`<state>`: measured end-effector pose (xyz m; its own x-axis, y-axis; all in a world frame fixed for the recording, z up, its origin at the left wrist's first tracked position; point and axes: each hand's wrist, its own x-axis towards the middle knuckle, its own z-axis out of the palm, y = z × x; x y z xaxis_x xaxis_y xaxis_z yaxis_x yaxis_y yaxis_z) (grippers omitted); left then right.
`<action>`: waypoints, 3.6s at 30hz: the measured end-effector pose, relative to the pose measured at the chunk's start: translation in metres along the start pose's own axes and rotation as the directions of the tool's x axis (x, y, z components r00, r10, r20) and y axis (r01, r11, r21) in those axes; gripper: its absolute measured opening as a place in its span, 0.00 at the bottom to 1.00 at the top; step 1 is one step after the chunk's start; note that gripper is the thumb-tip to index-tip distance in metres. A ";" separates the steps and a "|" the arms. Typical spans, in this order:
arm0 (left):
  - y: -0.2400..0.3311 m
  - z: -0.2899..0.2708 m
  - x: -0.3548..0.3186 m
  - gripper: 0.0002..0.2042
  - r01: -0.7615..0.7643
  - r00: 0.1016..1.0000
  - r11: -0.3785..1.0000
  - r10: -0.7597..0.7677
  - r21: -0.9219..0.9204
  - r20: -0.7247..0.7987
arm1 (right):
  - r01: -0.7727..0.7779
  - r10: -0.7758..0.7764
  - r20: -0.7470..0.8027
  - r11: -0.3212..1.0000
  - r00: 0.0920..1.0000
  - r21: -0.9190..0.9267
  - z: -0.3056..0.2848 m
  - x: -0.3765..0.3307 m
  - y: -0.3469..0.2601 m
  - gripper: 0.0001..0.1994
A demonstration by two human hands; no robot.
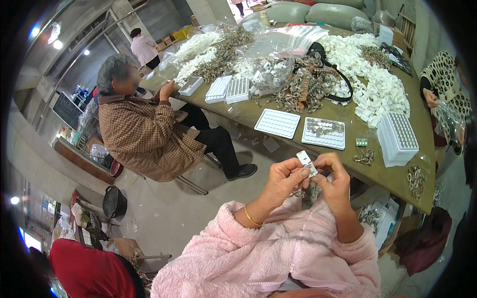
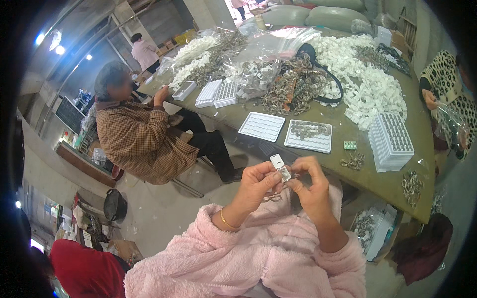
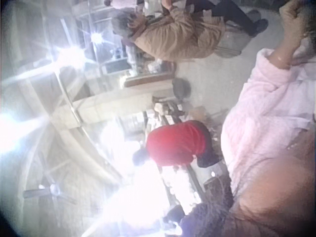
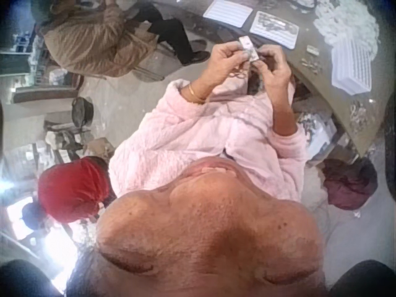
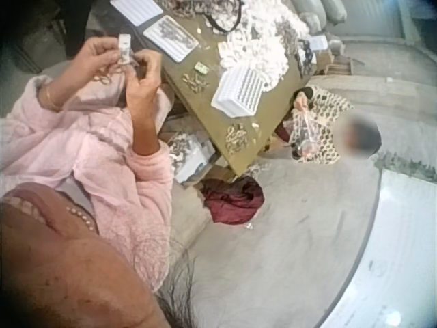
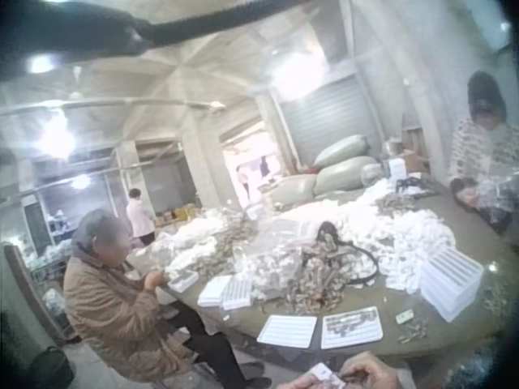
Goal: The person assembles small LED modules by inserting metal contacts into white plastic housings and testing each unit with a battery to confirm illumination. Completed modules are placed into a white tray on the table.
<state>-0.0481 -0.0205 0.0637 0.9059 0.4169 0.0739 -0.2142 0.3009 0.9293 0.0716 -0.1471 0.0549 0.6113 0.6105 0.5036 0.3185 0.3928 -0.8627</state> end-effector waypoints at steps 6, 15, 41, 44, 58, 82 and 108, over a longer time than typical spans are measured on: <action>-0.015 -0.013 0.000 0.05 -0.161 0.986 0.906 0.169 0.391 0.014 | 0.416 -0.358 0.212 0.744 0.909 -0.524 0.002 -0.003 0.003 0.16; -0.026 -0.015 -0.002 0.11 -0.071 0.992 0.864 0.111 0.498 -0.052 | 0.429 -0.350 0.250 0.687 0.903 -0.587 0.000 -0.005 0.035 0.07; -0.035 -0.036 0.063 0.08 0.137 0.964 0.991 -0.135 -0.006 -0.228 | 0.246 -0.105 0.224 0.530 0.969 -0.812 -0.067 0.111 0.079 0.05; -0.035 -0.032 0.068 0.08 0.125 0.964 0.992 -0.118 0.016 -0.239 | 0.232 -0.102 0.216 0.625 0.971 -0.745 -0.068 0.113 0.075 0.05; -0.040 -0.016 0.088 0.10 0.152 0.949 0.988 -0.149 -0.010 -0.277 | 0.382 -0.180 0.343 0.576 0.922 -0.723 -0.060 0.119 0.082 0.09; -0.052 -0.026 0.069 0.11 0.159 0.980 0.985 -0.165 -0.066 -0.109 | 0.095 -0.005 0.232 0.920 0.973 -0.379 -0.022 0.063 0.055 0.10; -0.041 -0.020 0.068 0.12 0.116 0.985 0.993 -0.118 -0.022 -0.127 | 0.405 -0.295 0.279 0.710 0.914 -0.576 -0.017 0.078 0.064 0.11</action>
<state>0.0150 0.0130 0.0229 0.8710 0.4843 -0.0827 -0.1161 0.3663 0.9232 0.1523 -0.0863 0.0385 0.2628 0.6335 0.7277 0.8909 0.1302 -0.4351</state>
